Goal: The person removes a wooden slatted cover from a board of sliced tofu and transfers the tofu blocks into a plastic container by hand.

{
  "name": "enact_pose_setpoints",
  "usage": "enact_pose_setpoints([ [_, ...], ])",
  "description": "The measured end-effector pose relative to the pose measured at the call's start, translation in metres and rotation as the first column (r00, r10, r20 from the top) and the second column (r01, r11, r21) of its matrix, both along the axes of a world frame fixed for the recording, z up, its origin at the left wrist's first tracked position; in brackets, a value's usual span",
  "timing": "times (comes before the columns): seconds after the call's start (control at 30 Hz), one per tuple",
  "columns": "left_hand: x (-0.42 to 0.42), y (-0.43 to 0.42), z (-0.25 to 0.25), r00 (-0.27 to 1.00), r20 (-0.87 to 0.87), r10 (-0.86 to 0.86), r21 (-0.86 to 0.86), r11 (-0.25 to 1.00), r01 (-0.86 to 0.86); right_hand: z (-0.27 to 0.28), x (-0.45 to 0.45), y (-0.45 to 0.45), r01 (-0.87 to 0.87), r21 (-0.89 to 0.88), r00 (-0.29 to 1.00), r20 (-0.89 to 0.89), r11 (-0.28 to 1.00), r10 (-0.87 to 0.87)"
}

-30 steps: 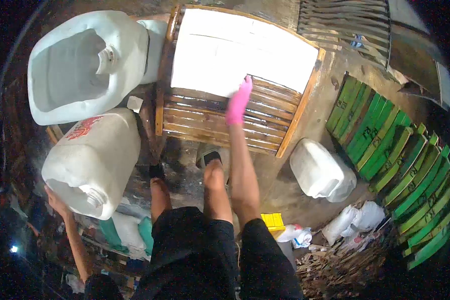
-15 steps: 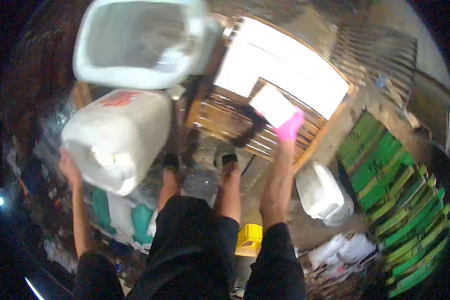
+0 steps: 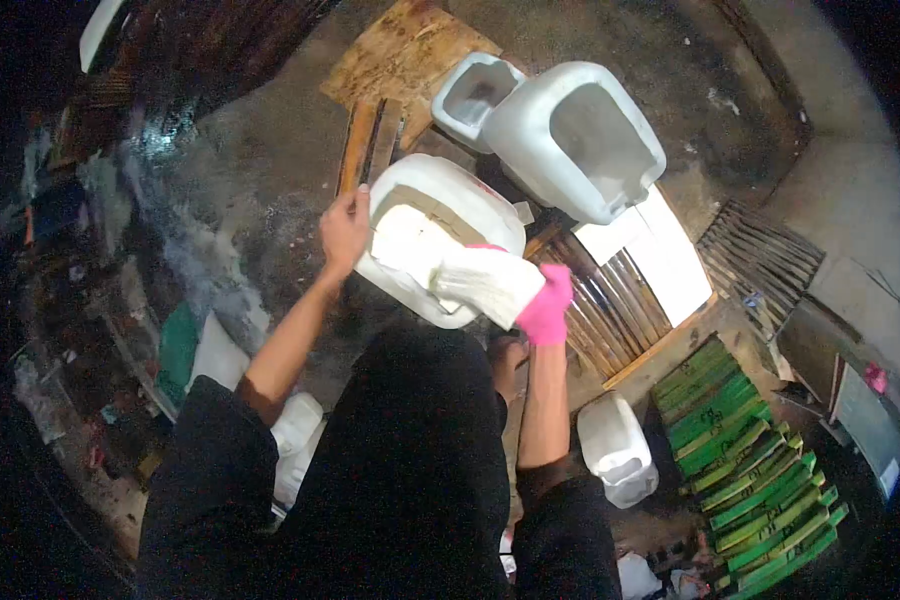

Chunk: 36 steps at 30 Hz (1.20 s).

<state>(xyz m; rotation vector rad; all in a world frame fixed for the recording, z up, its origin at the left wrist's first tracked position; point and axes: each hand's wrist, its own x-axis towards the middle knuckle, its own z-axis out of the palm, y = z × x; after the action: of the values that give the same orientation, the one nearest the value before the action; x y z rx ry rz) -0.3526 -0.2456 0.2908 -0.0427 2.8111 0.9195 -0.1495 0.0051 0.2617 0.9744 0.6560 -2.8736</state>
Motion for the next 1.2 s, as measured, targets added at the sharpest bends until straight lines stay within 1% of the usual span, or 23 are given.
enact_pose_setpoints([
  [0.03,-0.001,0.000,0.005,1.000,0.008,-0.010,0.014,1.000,0.010,-0.062,0.013,0.002,-0.062,0.329,0.985,0.170,0.942,0.005],
  [0.07,-0.001,-0.001,0.005,1.000,0.020,-0.016,0.031,0.999,0.016,-0.024,-0.017,-0.005,-0.239,0.423,0.965,0.202,0.874,0.166],
  [0.1,-0.002,-0.003,0.005,0.999,0.029,-0.023,0.048,0.999,0.022,0.016,-0.051,-0.018,-0.402,0.502,0.915,0.250,0.766,0.317],
  [0.13,-0.004,-0.005,0.005,0.999,0.036,-0.028,0.064,0.998,0.026,0.035,-0.077,-0.032,-0.545,0.561,0.836,0.310,0.623,0.453],
  [0.17,-0.002,-0.007,-0.004,0.998,-0.055,-0.033,0.087,0.996,0.037,0.031,-0.093,-0.045,-0.623,0.611,0.770,0.365,0.489,0.524],
  [0.23,-0.001,-0.011,-0.017,0.998,-0.043,-0.040,0.084,0.996,0.044,0.007,-0.116,-0.068,-0.701,0.666,0.667,0.483,0.256,0.568],
  [0.27,-0.003,-0.012,-0.023,0.998,-0.042,-0.045,0.082,0.995,0.048,-0.009,-0.125,-0.076,-0.719,0.673,0.636,0.533,0.177,0.558],
  [0.3,-0.003,-0.015,-0.029,0.999,-0.024,-0.037,0.100,0.994,0.039,-0.024,-0.128,-0.081,-0.729,0.674,0.617,0.575,0.116,0.537],
  [0.33,-0.004,-0.015,-0.023,0.999,-0.020,-0.025,0.095,0.995,0.027,-0.034,-0.130,-0.085,-0.741,0.668,0.600,0.611,0.070,0.516],
  [0.4,-0.005,-0.012,-0.013,1.000,-0.010,-0.008,0.081,0.997,0.008,-0.049,-0.129,-0.084,-0.759,0.651,0.575,0.663,0.010,0.479],
  [0.53,-0.005,-0.012,-0.014,1.000,0.023,0.005,0.106,0.994,-0.008,-0.063,-0.123,-0.075,-0.789,0.612,0.535,0.727,-0.053,0.430],
  [0.63,-0.005,-0.012,-0.018,0.999,-0.040,-0.006,0.143,0.990,0.011,-0.083,-0.130,-0.081,-0.804,0.587,0.502,0.757,-0.097,0.418],
  [0.73,-0.005,-0.012,-0.016,0.995,-0.101,-0.010,0.098,0.995,0.020,-0.104,-0.138,-0.093,-0.814,0.564,0.477,0.784,-0.137,0.397],
  [0.77,-0.006,-0.011,-0.017,0.996,-0.091,-0.008,0.092,0.996,0.017,-0.108,-0.139,-0.094,-0.817,0.555,0.469,0.796,-0.153,0.382],
  [0.87,-0.005,-0.011,-0.020,0.998,-0.058,-0.009,0.093,0.996,0.015,-0.104,-0.129,-0.092,-0.833,0.520,0.447,0.834,-0.190,0.323],
  [0.9,-0.005,-0.012,-0.022,0.999,-0.052,-0.012,0.104,0.994,0.017,-0.099,-0.127,-0.097,-0.836,0.518,0.451,0.837,-0.183,0.311],
  [0.97,-0.005,-0.014,-0.023,0.999,-0.040,-0.023,0.109,0.994,0.027,-0.067,-0.131,-0.118,-0.854,0.498,0.437,0.844,-0.151,0.312],
  [1.07,-0.007,-0.012,-0.017,0.999,-0.033,-0.035,0.103,0.994,0.038,-0.104,-0.116,-0.134,-0.699,0.715,0.702,0.683,0.008,0.202],
  [1.1,-0.007,-0.012,-0.015,0.999,-0.029,-0.034,0.107,0.994,0.037,-0.099,-0.119,-0.129,-0.730,0.681,0.655,0.723,-0.064,0.219],
  [1.13,-0.007,-0.011,-0.014,0.999,-0.025,-0.033,0.113,0.993,0.035,-0.092,-0.115,-0.127,-0.686,0.727,0.715,0.682,-0.035,0.155],
  [1.17,-0.005,-0.012,-0.020,0.997,-0.069,-0.038,0.109,0.993,0.046,-0.084,-0.112,-0.123,-0.635,0.772,0.768,0.634,-0.014,0.087],
  [1.2,-0.007,-0.013,-0.021,0.997,-0.063,-0.038,0.102,0.994,0.045,-0.076,-0.112,-0.118,-0.579,0.816,0.816,0.578,0.003,0.015],
])
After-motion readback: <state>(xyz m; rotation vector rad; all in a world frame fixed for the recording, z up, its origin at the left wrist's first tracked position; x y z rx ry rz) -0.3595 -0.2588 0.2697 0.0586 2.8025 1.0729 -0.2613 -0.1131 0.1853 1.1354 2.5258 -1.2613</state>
